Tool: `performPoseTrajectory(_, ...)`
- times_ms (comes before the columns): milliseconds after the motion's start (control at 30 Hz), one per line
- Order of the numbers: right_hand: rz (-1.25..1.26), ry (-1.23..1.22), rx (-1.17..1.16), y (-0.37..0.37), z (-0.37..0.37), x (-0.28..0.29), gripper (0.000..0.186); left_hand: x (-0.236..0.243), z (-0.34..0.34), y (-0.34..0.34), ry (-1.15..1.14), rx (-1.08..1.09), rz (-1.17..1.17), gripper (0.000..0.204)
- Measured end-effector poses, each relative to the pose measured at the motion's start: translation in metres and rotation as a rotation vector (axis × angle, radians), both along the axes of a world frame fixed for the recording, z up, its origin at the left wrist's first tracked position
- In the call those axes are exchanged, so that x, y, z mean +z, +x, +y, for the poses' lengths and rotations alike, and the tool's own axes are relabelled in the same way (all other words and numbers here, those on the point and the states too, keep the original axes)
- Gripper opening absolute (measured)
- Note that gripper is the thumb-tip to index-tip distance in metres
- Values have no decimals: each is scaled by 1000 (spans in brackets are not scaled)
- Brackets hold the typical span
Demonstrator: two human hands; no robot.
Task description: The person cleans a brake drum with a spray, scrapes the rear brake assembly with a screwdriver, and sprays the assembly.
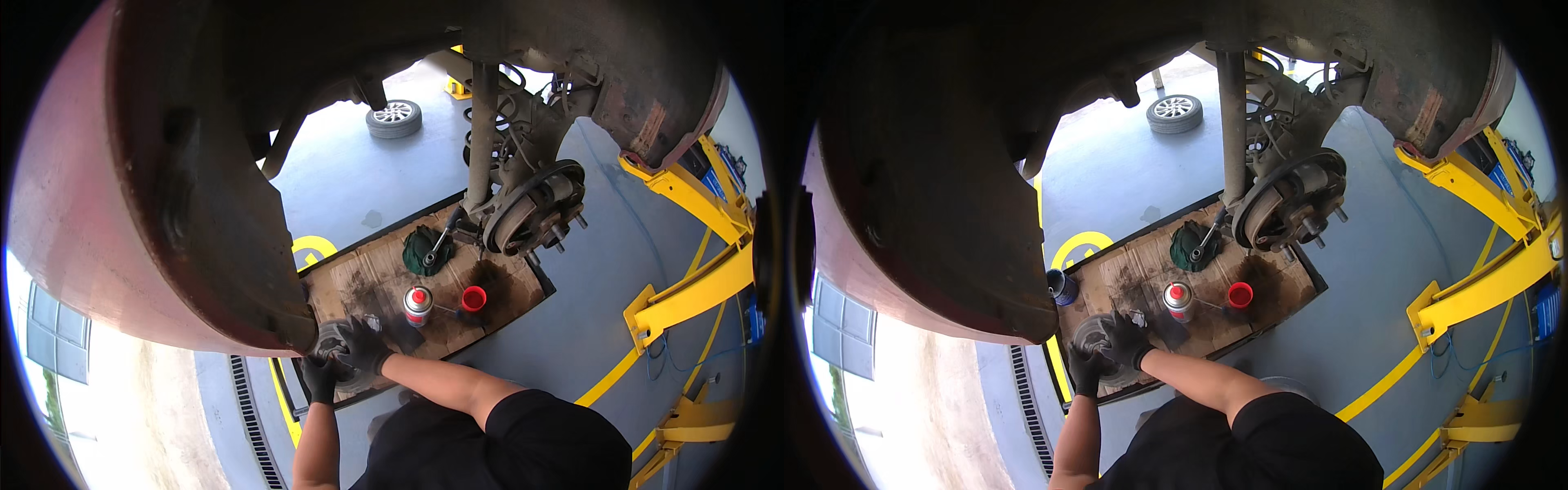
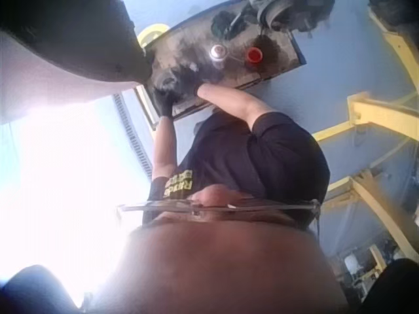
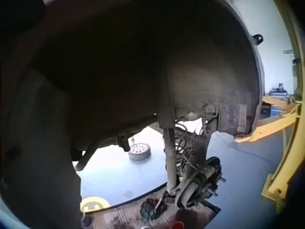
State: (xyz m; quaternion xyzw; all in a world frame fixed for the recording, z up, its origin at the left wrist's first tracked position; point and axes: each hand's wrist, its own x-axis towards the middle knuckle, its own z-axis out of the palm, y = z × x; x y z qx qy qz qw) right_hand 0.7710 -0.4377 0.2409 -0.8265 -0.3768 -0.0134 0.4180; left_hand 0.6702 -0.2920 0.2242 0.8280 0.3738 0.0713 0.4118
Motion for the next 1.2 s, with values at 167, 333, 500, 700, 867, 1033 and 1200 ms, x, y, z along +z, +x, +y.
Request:
performPoseTrajectory(167, -131, 292, 234, -19, -116, 7, 50, -41, 8, 17, 280, -80, 154, 96)
performPoseTrajectory(333, -308, 24, -620, 15, -220, -16, 34, -26, -4, 16, 403, -204, 53, 92)
performPoseTrajectory(500, 136, -290, -734, 49, -257, -47, 28, 25, -71, 39, 597, -580, -348, 75)
performPoseTrajectory(700, 89, -245, -676, 49, -271, -75, 31, 125, -160, 81, 612, -828, -753, 61)
performPoseTrajectory(867, -51, -221, -573, 55, -290, -85, 30, 202, -226, 111, 559, -916, -928, 53)
performPoseTrajectory(1033, 27, -344, -184, 66, -333, -16, 36, 268, -280, 167, 550, -770, -1172, 44)
performPoseTrajectory(1200, -166, 24, 140, 108, -452, 119, 38, 310, -346, 223, 210, -682, -940, 28)
